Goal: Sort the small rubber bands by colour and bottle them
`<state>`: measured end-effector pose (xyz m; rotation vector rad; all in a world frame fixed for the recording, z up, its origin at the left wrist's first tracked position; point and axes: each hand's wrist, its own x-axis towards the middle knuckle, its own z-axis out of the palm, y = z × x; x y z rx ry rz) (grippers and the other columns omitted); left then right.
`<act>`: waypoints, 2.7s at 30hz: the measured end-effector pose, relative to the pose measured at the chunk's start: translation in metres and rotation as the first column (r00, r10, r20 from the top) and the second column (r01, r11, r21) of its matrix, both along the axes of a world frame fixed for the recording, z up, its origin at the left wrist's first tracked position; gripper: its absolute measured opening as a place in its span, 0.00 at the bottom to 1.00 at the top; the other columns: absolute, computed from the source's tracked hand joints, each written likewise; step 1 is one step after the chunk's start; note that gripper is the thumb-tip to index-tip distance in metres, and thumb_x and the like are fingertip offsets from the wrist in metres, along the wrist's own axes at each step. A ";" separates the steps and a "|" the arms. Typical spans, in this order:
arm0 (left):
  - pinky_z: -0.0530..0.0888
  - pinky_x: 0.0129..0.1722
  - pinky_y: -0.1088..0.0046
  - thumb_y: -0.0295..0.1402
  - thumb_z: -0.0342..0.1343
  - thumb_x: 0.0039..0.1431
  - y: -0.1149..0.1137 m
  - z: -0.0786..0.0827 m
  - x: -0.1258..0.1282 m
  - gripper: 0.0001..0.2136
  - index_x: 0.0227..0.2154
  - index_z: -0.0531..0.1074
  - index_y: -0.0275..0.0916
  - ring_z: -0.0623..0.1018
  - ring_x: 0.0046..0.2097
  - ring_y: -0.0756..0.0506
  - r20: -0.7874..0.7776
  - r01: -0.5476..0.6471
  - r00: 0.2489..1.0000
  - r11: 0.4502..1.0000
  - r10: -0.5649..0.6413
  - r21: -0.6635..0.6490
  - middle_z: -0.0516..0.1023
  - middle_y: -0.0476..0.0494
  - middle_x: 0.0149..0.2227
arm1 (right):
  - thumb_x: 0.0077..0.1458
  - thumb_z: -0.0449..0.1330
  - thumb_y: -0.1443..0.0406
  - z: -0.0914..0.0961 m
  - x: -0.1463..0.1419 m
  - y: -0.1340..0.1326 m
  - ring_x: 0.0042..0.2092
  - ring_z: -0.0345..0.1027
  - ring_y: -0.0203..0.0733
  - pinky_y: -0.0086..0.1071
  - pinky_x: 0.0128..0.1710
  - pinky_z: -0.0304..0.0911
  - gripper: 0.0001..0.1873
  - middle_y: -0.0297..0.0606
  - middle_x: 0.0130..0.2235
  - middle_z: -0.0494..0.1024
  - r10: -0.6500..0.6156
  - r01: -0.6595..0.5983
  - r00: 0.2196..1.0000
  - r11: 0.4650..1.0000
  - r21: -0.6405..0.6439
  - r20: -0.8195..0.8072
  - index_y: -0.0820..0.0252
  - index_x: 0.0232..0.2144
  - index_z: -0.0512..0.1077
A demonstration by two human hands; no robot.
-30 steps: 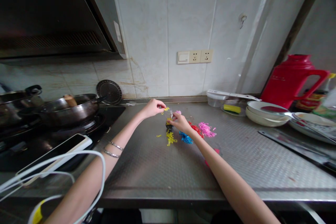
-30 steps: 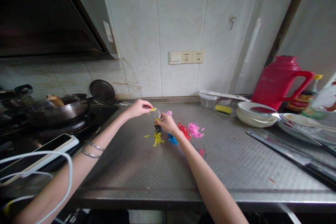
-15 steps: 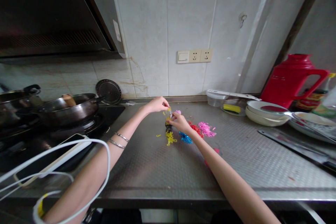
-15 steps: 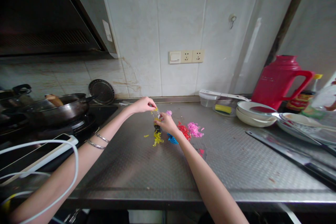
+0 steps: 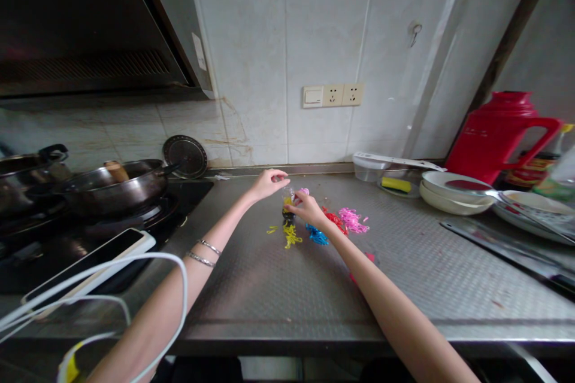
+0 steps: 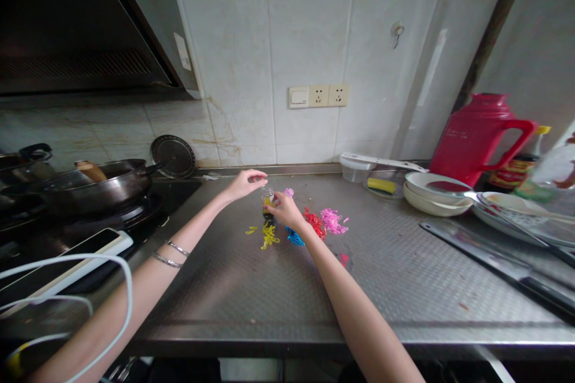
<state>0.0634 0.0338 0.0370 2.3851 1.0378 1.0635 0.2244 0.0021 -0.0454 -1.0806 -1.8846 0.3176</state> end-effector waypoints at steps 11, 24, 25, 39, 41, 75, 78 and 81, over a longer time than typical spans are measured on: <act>0.65 0.40 0.70 0.36 0.59 0.43 -0.007 -0.047 0.003 0.14 0.33 0.74 0.33 0.72 0.38 0.45 0.122 0.040 0.992 0.982 -0.018 -0.184 0.77 0.42 0.35 | 0.38 0.62 0.63 -0.004 0.003 0.004 0.32 0.65 0.35 0.29 0.35 0.61 0.22 0.36 0.33 0.74 0.033 -0.042 0.995 0.995 -0.092 -0.092 0.63 0.40 0.69; 0.66 0.35 0.72 0.38 0.56 0.46 -0.009 -0.057 0.006 0.14 0.31 0.74 0.32 0.70 0.33 0.48 0.174 0.050 0.984 0.987 -0.023 -0.153 0.76 0.44 0.31 | 0.41 0.60 0.63 0.050 0.037 -0.025 0.29 0.69 0.36 0.24 0.23 0.65 0.11 0.36 0.26 0.76 0.311 -0.260 0.950 0.720 -0.644 -0.036 0.62 0.30 0.75; 0.66 0.35 0.73 0.38 0.56 0.46 -0.008 -0.058 0.007 0.14 0.31 0.74 0.31 0.70 0.33 0.48 0.176 0.047 0.984 0.987 -0.019 -0.156 0.76 0.43 0.31 | 0.41 0.60 0.64 0.048 0.033 -0.025 0.28 0.69 0.36 0.24 0.21 0.65 0.11 0.35 0.26 0.76 0.319 -0.256 0.947 0.705 -0.661 -0.027 0.61 0.31 0.75; 0.64 0.31 0.75 0.40 0.55 0.47 -0.002 -0.067 0.006 0.16 0.32 0.75 0.32 0.69 0.30 0.50 0.164 0.031 0.986 0.993 -0.012 -0.113 0.76 0.44 0.31 | 0.29 0.65 0.54 0.027 -0.016 -0.044 0.27 0.67 0.40 0.27 0.22 0.56 0.23 0.42 0.28 0.75 0.195 0.022 0.785 0.940 -0.341 0.588 0.60 0.30 0.74; 0.64 0.30 0.75 0.41 0.55 0.47 -0.001 -0.067 0.005 0.16 0.32 0.75 0.32 0.69 0.29 0.50 0.159 0.034 0.987 0.993 -0.015 -0.113 0.76 0.44 0.31 | 0.33 0.64 0.58 0.022 -0.016 -0.044 0.27 0.66 0.39 0.26 0.22 0.55 0.17 0.41 0.27 0.75 0.185 0.027 0.768 0.947 -0.320 0.613 0.60 0.29 0.75; 0.63 0.28 0.75 0.39 0.53 0.49 -0.002 -0.064 0.006 0.13 0.30 0.74 0.33 0.69 0.28 0.51 0.134 0.069 0.990 0.991 -0.053 -0.112 0.76 0.44 0.32 | 0.42 0.58 0.64 0.074 0.019 -0.048 0.27 0.67 0.33 0.26 0.23 0.66 0.12 0.36 0.27 0.75 0.240 -0.251 0.968 0.897 -0.365 -0.077 0.63 0.32 0.74; 0.63 0.30 0.76 0.38 0.53 0.49 -0.002 -0.064 0.006 0.12 0.29 0.75 0.34 0.70 0.30 0.50 0.117 0.062 0.992 0.993 -0.050 -0.099 0.77 0.44 0.33 | 0.42 0.59 0.64 0.094 0.023 -0.034 0.26 0.67 0.33 0.25 0.23 0.65 0.12 0.36 0.26 0.75 0.235 -0.251 0.968 0.919 -0.303 -0.089 0.65 0.32 0.74; 0.64 0.31 0.76 0.38 0.53 0.49 -0.003 -0.064 0.006 0.11 0.29 0.75 0.36 0.71 0.32 0.50 0.121 0.053 0.992 0.994 -0.041 -0.099 0.77 0.45 0.34 | 0.42 0.59 0.64 0.106 0.022 -0.015 0.27 0.67 0.33 0.25 0.23 0.65 0.12 0.37 0.27 0.75 0.199 -0.219 0.974 0.952 -0.212 -0.111 0.65 0.31 0.74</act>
